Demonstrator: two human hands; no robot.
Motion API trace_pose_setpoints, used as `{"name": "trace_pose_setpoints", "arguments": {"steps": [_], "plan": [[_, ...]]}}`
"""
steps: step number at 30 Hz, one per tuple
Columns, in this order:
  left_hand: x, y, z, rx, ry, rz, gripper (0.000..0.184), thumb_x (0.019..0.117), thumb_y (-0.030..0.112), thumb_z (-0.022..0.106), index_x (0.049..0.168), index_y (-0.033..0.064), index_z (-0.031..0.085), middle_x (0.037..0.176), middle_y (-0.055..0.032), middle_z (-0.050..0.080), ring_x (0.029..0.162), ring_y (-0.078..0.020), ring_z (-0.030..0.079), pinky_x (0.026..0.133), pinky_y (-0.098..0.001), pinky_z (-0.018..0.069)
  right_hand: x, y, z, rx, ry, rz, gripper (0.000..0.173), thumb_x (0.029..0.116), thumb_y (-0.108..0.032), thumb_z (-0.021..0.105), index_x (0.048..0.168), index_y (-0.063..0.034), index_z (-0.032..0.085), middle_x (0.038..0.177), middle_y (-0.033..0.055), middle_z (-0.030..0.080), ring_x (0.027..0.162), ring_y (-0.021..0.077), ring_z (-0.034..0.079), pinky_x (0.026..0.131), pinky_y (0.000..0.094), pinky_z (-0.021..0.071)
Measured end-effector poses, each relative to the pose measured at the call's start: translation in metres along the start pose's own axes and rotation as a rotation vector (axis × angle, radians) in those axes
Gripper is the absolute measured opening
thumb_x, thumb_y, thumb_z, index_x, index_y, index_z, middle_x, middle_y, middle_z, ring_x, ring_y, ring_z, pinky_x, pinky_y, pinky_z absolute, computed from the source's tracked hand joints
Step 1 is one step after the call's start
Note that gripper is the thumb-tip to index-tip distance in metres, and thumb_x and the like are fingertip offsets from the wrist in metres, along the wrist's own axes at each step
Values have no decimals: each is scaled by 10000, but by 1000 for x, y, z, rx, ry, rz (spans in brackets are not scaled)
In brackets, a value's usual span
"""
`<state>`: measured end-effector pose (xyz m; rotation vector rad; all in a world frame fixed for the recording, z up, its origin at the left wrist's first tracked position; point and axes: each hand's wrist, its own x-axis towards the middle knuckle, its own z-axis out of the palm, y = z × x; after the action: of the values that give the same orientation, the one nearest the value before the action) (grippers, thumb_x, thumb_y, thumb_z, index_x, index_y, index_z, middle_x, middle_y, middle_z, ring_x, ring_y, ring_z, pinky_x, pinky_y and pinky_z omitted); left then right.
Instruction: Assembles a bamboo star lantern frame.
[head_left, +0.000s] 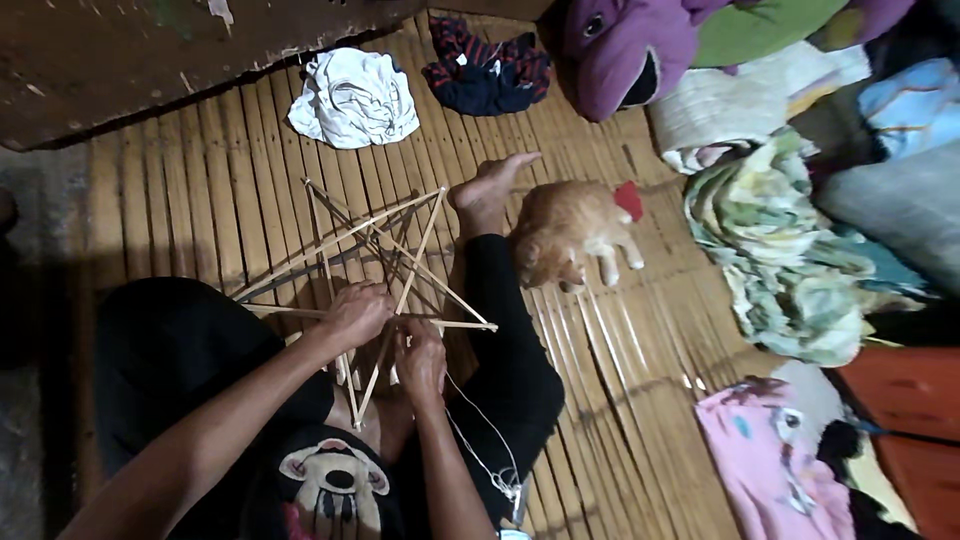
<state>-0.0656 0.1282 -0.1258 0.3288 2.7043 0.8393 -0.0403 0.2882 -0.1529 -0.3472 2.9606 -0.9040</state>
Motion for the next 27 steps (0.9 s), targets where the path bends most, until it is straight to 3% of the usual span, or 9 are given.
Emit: {"name": "trace_pose_setpoints", "arguments": {"steps": [5, 9, 13, 17, 18, 21, 24, 27], "plan": [[2, 0, 3, -321, -96, -89, 218, 1063, 125, 542, 1101, 5, 721, 1125, -156, 693, 1125, -308, 635, 1015, -511, 467, -1, 6, 3, 58, 40, -56, 155, 914, -44, 654, 988, 13, 778, 969, 188, 747, 944, 353, 725, 839, 488, 585], [3, -7, 10, -605, -99, -171, 174, 1050, 116, 576, 1093, 6, 704, 1058, -114, 687, 998, -188, 633, 925, -394, 497, 0, 16, 3, 111, 78, -131, 148, 882, -26, 651, 943, 25, 776, 906, 183, 739, 879, 342, 719, 808, 465, 588], [4, -4, 15, -607, -103, -220, 235, 1080, 142, 500, 1039, -15, 671, 988, -139, 647, 934, -222, 605, 870, -436, 480, -1, 15, 2, 110, 51, -114, 155, 879, -28, 656, 957, 20, 781, 915, 182, 746, 896, 345, 724, 825, 478, 583], [7, -5, 20, -520, -91, -181, 277, 1074, 137, 493, 885, -27, 610, 811, -125, 554, 769, -229, 543, 738, -425, 453, -1, 14, -2, 116, 14, -90, 158, 880, -30, 665, 970, 39, 776, 938, 196, 747, 912, 361, 725, 852, 507, 574], [7, -7, 20, -447, -72, -147, 276, 1065, 126, 511, 868, -36, 616, 806, -143, 569, 777, -259, 567, 747, -447, 467, -1, 14, -2, 119, 17, -97, 153, 877, -29, 662, 956, 37, 775, 926, 192, 747, 904, 357, 725, 844, 504, 576], [5, -12, 21, -200, -19, -10, 273, 1048, 109, 526, 884, -69, 652, 907, -206, 646, 956, -358, 642, 919, -505, 488, 1, 13, -3, 109, -5, -95, 141, 886, -37, 663, 942, 29, 775, 919, 187, 748, 901, 354, 727, 842, 498, 577], [6, -12, 26, -20, 83, 109, 256, 1038, 100, 528, 961, -78, 696, 986, -221, 695, 1050, -377, 673, 1013, -498, 490, 2, 10, -3, 81, 1, -106, 129, 883, -42, 668, 912, 28, 772, 883, 176, 742, 865, 340, 726, 808, 488, 581], [8, -13, 31, 47, 102, 138, 247, 1036, 104, 534, 990, -74, 699, 1025, -224, 699, 1093, -383, 667, 1043, -496, 477, 2, 10, -4, 55, -11, -97, 129, 890, -48, 669, 908, 21, 776, 872, 170, 742, 865, 334, 728, 804, 484, 584]]}}
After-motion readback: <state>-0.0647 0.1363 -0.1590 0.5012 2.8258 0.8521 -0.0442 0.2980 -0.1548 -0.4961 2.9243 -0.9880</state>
